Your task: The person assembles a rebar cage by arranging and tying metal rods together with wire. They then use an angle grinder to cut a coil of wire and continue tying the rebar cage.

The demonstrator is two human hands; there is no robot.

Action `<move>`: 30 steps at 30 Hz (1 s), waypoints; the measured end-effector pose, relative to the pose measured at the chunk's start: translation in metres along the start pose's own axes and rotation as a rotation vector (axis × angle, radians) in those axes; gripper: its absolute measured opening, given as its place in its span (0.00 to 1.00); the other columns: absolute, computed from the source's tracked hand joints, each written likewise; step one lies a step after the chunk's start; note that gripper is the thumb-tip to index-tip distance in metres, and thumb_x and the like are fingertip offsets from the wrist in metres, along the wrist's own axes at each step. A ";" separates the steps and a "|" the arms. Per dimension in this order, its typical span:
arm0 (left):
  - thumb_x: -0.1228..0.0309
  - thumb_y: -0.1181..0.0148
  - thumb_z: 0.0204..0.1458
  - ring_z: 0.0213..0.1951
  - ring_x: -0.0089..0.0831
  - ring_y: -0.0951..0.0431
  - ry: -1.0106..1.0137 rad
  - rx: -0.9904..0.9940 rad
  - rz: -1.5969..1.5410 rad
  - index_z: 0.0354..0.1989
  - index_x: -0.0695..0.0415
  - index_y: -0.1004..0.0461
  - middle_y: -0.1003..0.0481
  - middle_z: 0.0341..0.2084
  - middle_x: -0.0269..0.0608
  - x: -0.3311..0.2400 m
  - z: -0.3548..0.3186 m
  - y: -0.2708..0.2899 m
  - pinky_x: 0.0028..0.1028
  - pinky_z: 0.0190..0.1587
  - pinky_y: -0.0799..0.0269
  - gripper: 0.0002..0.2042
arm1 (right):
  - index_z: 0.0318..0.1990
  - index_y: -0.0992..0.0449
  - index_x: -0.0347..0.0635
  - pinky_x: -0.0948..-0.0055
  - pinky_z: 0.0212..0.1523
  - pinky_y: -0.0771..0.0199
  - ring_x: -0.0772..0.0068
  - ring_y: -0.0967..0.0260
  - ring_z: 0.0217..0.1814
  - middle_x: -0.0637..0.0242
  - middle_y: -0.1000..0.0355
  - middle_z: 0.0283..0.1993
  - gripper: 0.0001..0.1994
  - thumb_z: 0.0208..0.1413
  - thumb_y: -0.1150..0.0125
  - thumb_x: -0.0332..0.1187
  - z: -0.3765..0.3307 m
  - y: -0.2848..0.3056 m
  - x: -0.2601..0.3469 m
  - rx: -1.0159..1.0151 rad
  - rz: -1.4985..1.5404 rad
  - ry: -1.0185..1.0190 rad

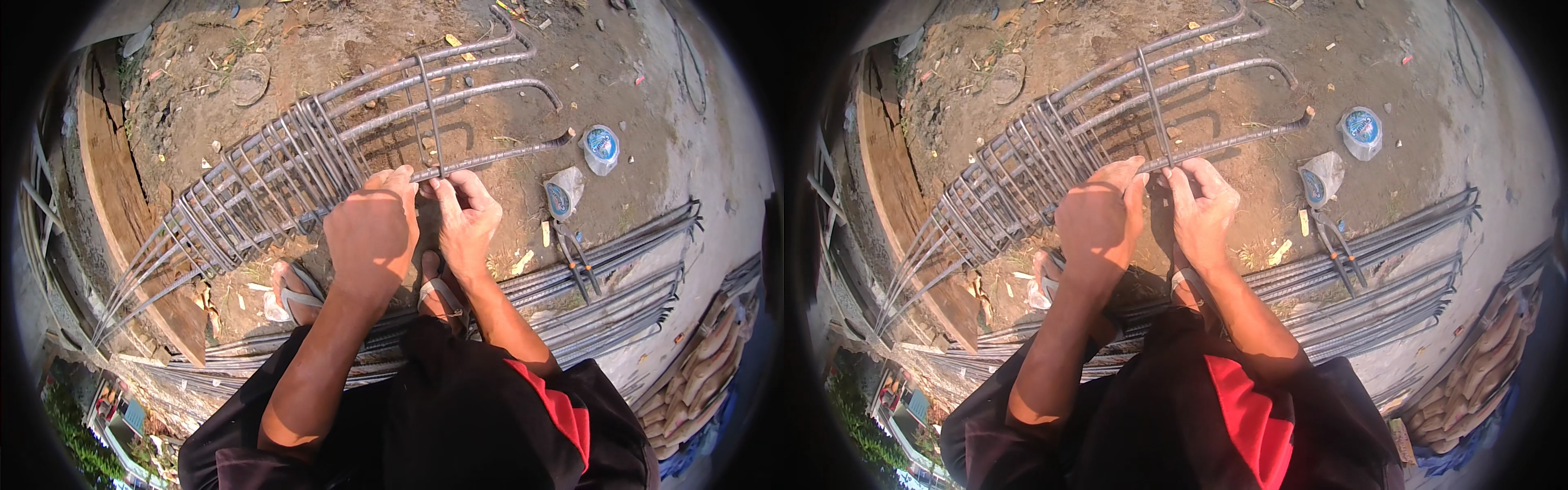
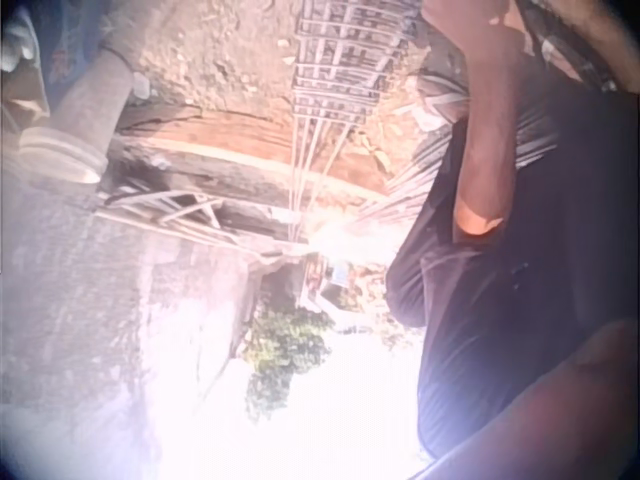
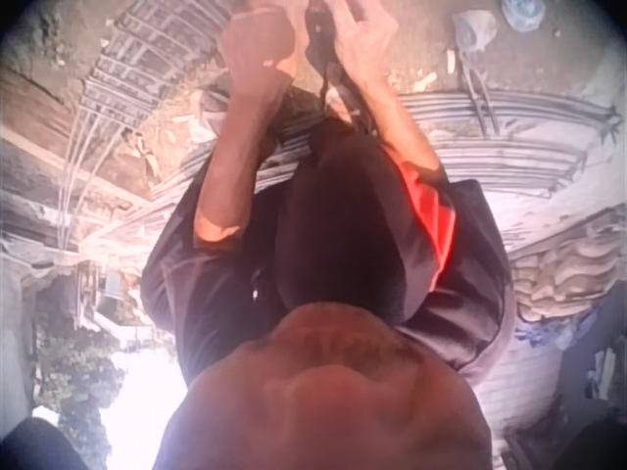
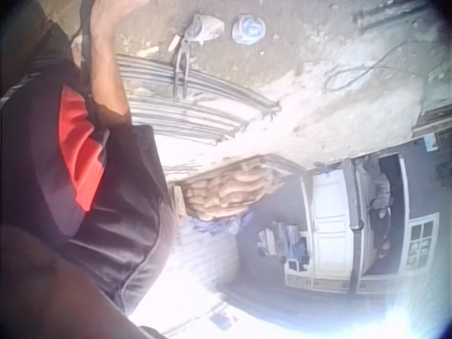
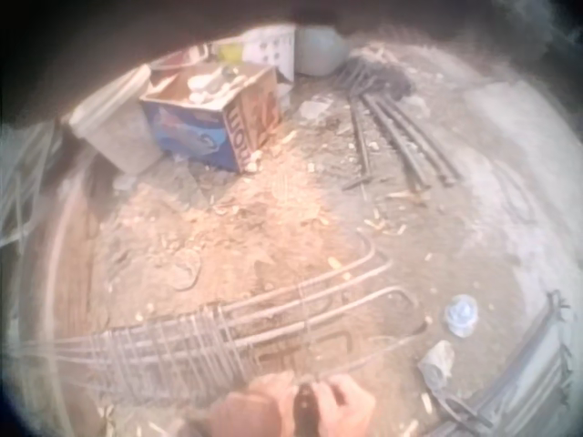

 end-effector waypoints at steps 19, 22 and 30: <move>0.60 0.33 0.57 0.32 0.51 0.18 -0.038 -0.079 0.008 0.48 0.50 0.15 0.16 0.32 0.47 0.010 0.014 0.004 0.43 0.40 0.23 0.14 | 0.41 0.19 0.37 0.67 0.40 0.19 0.56 0.18 0.39 0.55 0.19 0.39 0.06 0.56 0.30 0.23 -0.008 0.010 0.027 -0.001 -0.414 0.446; 0.60 0.32 0.56 0.40 0.53 0.18 0.152 0.185 -0.009 0.52 0.52 0.16 0.16 0.38 0.50 0.005 0.020 0.013 0.44 0.45 0.23 0.17 | 0.42 0.18 0.39 0.65 0.42 0.19 0.54 0.18 0.41 0.56 0.19 0.39 0.07 0.56 0.30 0.25 -0.019 0.019 0.029 0.060 -0.488 0.451; 0.61 0.30 0.54 0.49 0.53 0.20 -0.105 0.049 -0.044 0.52 0.52 0.18 0.19 0.48 0.49 -0.022 0.028 0.014 0.41 0.52 0.25 0.18 | 0.44 0.19 0.38 0.67 0.39 0.20 0.57 0.20 0.36 0.56 0.20 0.37 0.07 0.58 0.32 0.25 -0.056 0.154 0.027 -0.096 -0.731 0.184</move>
Point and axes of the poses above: each hand's wrist, its own z-axis towards the middle knuckle, its own y-axis out of the back of the hand, x = y × z, the point moved 7 cm from there along z, towards the middle knuckle
